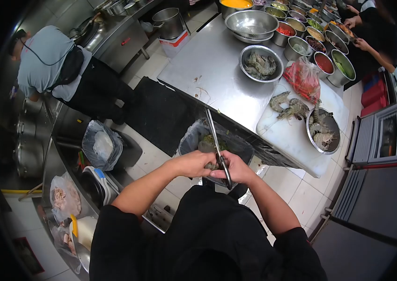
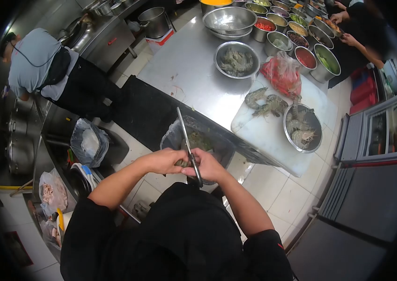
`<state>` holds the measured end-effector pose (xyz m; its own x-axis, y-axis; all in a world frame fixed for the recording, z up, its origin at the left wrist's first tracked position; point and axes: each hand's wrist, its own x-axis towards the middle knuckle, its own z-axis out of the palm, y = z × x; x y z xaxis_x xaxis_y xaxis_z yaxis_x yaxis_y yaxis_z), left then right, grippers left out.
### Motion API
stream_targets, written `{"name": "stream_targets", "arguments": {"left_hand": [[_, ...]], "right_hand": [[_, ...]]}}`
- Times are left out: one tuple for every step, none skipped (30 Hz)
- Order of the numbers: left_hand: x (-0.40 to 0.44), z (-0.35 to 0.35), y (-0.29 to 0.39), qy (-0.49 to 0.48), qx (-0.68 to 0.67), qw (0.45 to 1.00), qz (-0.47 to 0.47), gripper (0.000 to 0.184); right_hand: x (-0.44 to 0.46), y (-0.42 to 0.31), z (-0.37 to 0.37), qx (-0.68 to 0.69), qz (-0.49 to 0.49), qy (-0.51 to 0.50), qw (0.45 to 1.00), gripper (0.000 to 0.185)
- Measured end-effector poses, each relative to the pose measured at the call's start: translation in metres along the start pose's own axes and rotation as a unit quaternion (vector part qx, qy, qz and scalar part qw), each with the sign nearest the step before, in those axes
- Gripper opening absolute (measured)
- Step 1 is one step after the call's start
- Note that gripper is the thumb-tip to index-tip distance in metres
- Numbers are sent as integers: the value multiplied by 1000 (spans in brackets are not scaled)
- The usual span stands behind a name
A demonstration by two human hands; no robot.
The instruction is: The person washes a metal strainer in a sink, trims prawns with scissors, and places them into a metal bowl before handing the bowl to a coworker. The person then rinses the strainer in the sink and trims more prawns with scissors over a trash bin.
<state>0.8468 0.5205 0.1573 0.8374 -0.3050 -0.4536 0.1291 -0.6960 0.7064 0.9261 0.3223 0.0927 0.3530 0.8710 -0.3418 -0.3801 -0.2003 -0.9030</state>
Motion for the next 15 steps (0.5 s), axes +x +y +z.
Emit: {"name": "stream_targets", "arguments": {"left_hand": [[0,0,-2,81,28,996,-3,41],[-1,3,-5,161,54,985,-6,41],[-4,6,-6,240,80,967,-10,41],[-11,10,-8,347,146,926,36,39],[-17,17,-11,321,30,947,-14,39],[-23,28,-16,288,-85,952,-63,39],[-25,38,-22,249,-200,941,-113,39],[-18,49,-28,194,-288,930,-116,41],[-10,56,-28,181,-449,863,-144,41],[1,58,-26,164,-593,771,-162,41],[10,56,-22,140,-720,658,-173,41],[16,55,-18,164,-753,630,-99,37],[21,52,-15,186,-734,647,-89,36],[24,49,-13,208,-716,662,-81,34],[26,46,-12,231,-697,675,-72,33]], "right_hand": [[3,0,4,17,-4,-1,1000,65],[4,1,9,45,4,26,999,63],[5,2,13,39,-28,58,997,62],[5,4,17,33,-60,90,994,62],[5,6,18,27,-93,122,988,62],[5,7,19,-18,-85,152,985,60],[5,8,18,-67,-72,173,980,59],[1,0,20,-117,-57,190,973,59],[0,-5,23,-168,-45,203,964,58],[4,-4,25,-207,-63,211,953,58],[7,-5,28,-246,-81,222,940,58],[9,-6,29,-284,-99,233,925,58],[10,-7,28,-312,-102,235,915,58],[9,-17,32,-340,-104,236,904,57],[8,-23,34,-368,-106,236,893,57]]}}
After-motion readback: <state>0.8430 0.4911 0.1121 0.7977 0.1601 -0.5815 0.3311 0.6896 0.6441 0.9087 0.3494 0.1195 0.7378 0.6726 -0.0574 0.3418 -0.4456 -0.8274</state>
